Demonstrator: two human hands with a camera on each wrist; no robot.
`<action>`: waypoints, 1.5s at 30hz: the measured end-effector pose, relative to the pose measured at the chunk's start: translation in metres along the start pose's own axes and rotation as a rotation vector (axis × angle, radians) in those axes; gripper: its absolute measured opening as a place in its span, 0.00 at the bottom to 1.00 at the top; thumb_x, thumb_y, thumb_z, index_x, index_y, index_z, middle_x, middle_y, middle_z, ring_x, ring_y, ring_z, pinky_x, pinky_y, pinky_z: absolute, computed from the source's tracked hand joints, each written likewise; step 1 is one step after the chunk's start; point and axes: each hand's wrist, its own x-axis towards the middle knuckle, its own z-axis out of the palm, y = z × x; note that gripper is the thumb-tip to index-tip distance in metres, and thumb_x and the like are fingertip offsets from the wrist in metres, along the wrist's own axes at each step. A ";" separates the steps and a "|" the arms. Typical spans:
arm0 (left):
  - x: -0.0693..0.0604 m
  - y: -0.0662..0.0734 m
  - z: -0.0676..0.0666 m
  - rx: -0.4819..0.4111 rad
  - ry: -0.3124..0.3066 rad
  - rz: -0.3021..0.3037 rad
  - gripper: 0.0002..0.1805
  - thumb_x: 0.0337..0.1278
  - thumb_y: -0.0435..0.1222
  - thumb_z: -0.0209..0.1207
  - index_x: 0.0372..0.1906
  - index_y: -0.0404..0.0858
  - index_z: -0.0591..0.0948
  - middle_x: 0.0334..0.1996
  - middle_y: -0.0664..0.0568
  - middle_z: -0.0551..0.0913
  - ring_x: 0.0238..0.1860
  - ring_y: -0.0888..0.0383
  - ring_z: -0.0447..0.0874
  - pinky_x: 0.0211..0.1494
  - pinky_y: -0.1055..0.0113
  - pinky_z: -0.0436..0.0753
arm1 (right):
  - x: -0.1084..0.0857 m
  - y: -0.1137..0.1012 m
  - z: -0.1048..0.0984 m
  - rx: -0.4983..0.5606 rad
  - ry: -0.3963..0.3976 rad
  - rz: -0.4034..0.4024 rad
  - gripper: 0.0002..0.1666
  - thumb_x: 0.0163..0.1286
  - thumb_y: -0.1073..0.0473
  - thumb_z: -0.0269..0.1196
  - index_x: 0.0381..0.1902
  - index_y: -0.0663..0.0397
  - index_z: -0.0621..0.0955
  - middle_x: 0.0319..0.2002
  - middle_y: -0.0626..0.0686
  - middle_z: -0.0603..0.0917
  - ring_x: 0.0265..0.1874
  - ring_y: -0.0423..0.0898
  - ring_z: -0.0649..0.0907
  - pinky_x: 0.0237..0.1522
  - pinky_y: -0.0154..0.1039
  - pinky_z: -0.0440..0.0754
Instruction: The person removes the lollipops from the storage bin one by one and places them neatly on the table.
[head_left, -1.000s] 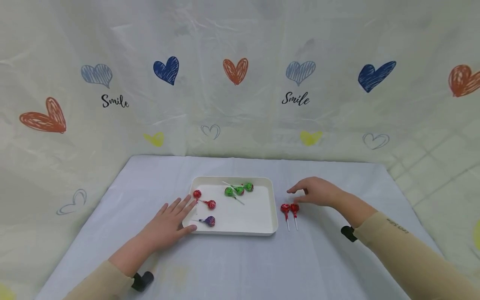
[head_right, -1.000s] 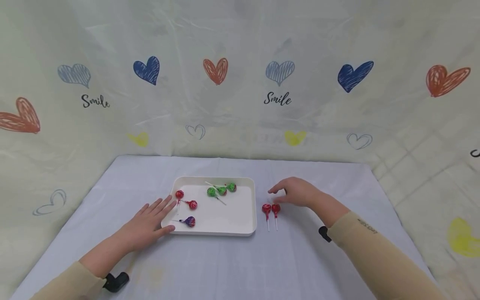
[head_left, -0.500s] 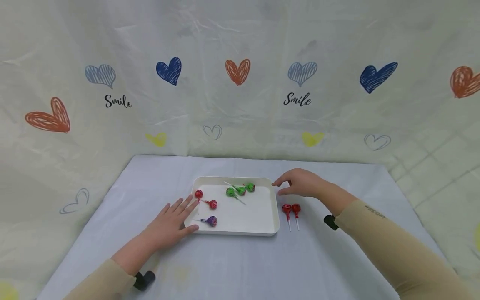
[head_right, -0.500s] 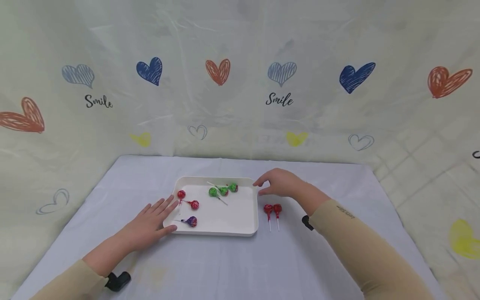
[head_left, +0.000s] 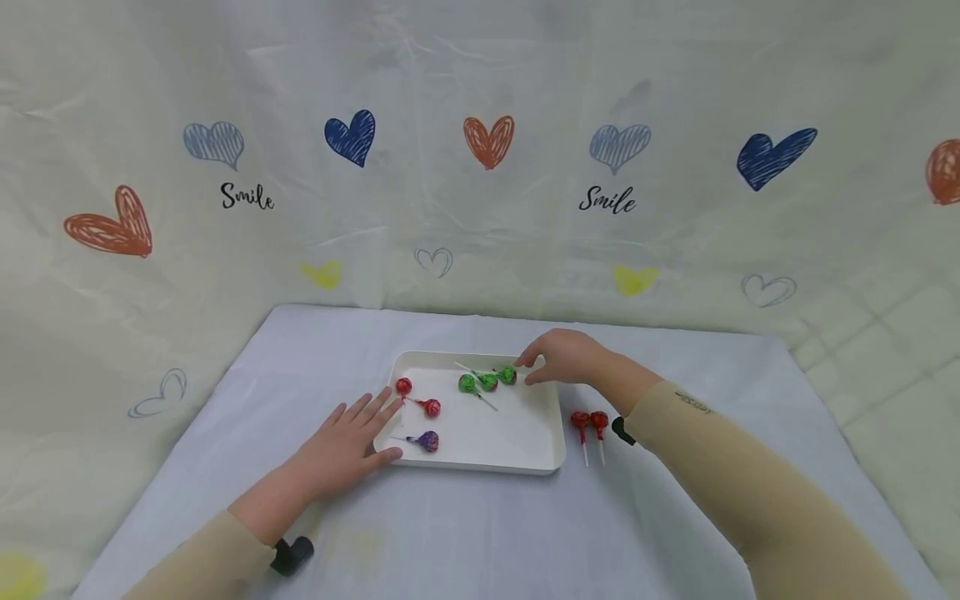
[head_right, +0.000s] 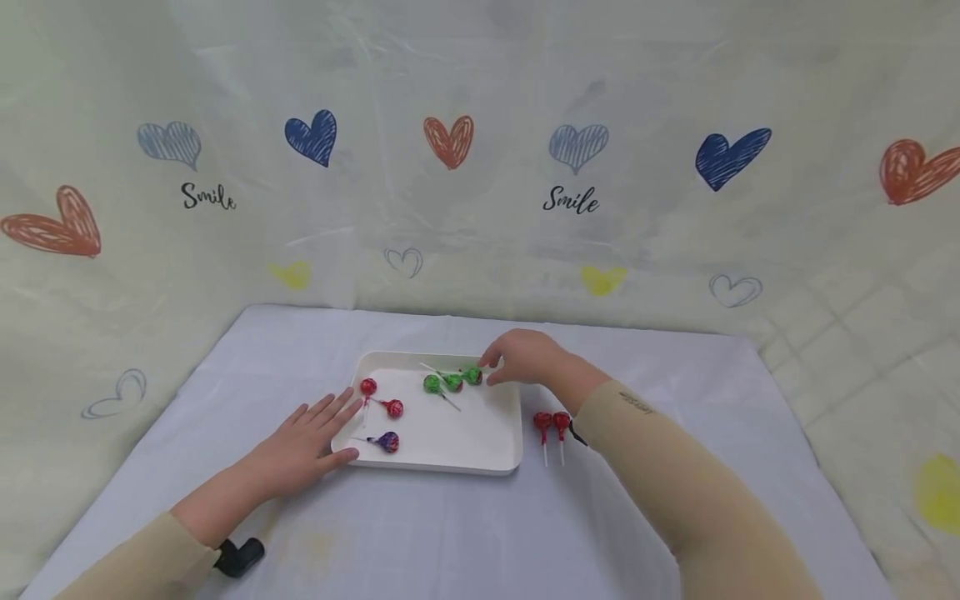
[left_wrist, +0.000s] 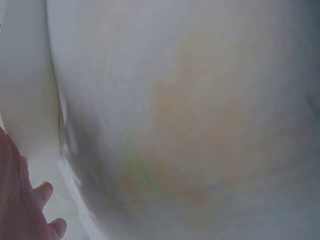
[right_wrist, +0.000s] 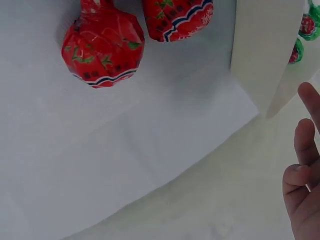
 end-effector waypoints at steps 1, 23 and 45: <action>0.000 0.000 0.000 0.002 -0.002 -0.003 0.48 0.61 0.68 0.49 0.80 0.53 0.49 0.80 0.55 0.44 0.79 0.43 0.43 0.76 0.39 0.45 | 0.002 -0.001 0.001 -0.018 -0.001 0.008 0.21 0.63 0.49 0.71 0.55 0.39 0.86 0.46 0.44 0.87 0.49 0.47 0.82 0.52 0.47 0.80; 0.000 0.001 -0.003 0.002 -0.010 0.006 0.48 0.62 0.68 0.49 0.80 0.53 0.50 0.80 0.54 0.45 0.78 0.43 0.44 0.75 0.38 0.46 | 0.036 -0.014 0.021 -0.285 -0.025 -0.035 0.14 0.65 0.52 0.69 0.49 0.39 0.87 0.36 0.40 0.84 0.33 0.40 0.78 0.39 0.40 0.80; -0.002 0.004 -0.007 0.005 -0.013 0.011 0.47 0.62 0.68 0.48 0.80 0.51 0.51 0.80 0.53 0.45 0.78 0.42 0.45 0.75 0.38 0.47 | 0.024 -0.014 0.019 -0.210 -0.067 0.027 0.08 0.65 0.55 0.69 0.42 0.42 0.88 0.37 0.42 0.85 0.37 0.43 0.80 0.47 0.45 0.81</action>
